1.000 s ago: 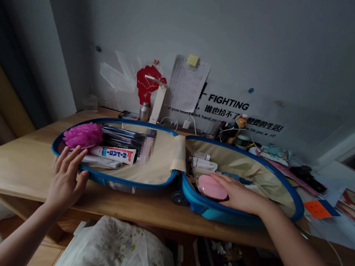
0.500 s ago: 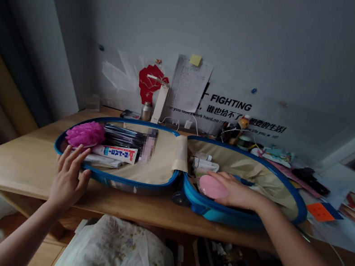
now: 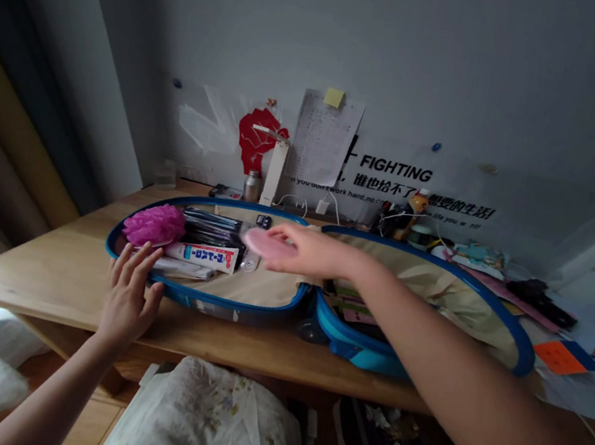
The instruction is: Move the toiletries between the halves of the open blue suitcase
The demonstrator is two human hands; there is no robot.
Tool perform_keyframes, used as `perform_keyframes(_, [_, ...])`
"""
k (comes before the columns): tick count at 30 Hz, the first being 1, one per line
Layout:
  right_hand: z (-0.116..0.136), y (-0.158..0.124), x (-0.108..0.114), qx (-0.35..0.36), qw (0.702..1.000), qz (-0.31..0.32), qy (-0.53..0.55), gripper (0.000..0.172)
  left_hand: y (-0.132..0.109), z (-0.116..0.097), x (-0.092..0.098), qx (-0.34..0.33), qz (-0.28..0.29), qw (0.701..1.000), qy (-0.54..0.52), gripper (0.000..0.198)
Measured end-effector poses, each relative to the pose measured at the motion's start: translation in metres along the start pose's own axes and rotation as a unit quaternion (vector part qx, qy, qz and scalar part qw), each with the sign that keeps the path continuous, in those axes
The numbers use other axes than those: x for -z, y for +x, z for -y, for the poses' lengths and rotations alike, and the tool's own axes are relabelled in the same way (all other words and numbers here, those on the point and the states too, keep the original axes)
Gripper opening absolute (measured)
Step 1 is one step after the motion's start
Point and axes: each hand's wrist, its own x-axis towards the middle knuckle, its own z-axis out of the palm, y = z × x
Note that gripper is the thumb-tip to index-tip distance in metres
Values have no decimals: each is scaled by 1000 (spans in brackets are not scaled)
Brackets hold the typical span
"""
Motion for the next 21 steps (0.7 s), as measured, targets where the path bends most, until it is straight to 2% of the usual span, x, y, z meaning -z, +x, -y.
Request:
perform_keyframes(2, [22, 29, -12, 4, 996, 81, -34, 71, 0, 0, 0, -4, 0, 1000, 0, 53])
perform_keyframes(5, [38, 60, -34, -12, 974, 200, -109, 61, 1, -1, 1, -9, -3, 1000, 3, 52])
perform_keyframes(7, [42, 71, -47, 6, 961, 236, -142, 57, 1, 0, 1, -10, -2, 1000, 4, 52])
perform_keyframes(9, [43, 76, -56, 34, 958, 239, -154, 57, 1, 0, 0, -10, 2, 1000, 4, 52])
perform_keyframes(14, [35, 75, -68, 96, 969, 188, -131, 63, 0, 1, 0, -3, 0, 1000, 2, 51])
perform_keyframes(18, [28, 75, -78, 126, 967, 207, -75, 62, 0, 1, 0, -3, 3, 1000, -1, 53])
perform_keyframes(21, [27, 75, -84, 130, 965, 218, -71, 61, 0, 1, 0, 5, 3, 1000, -1, 53])
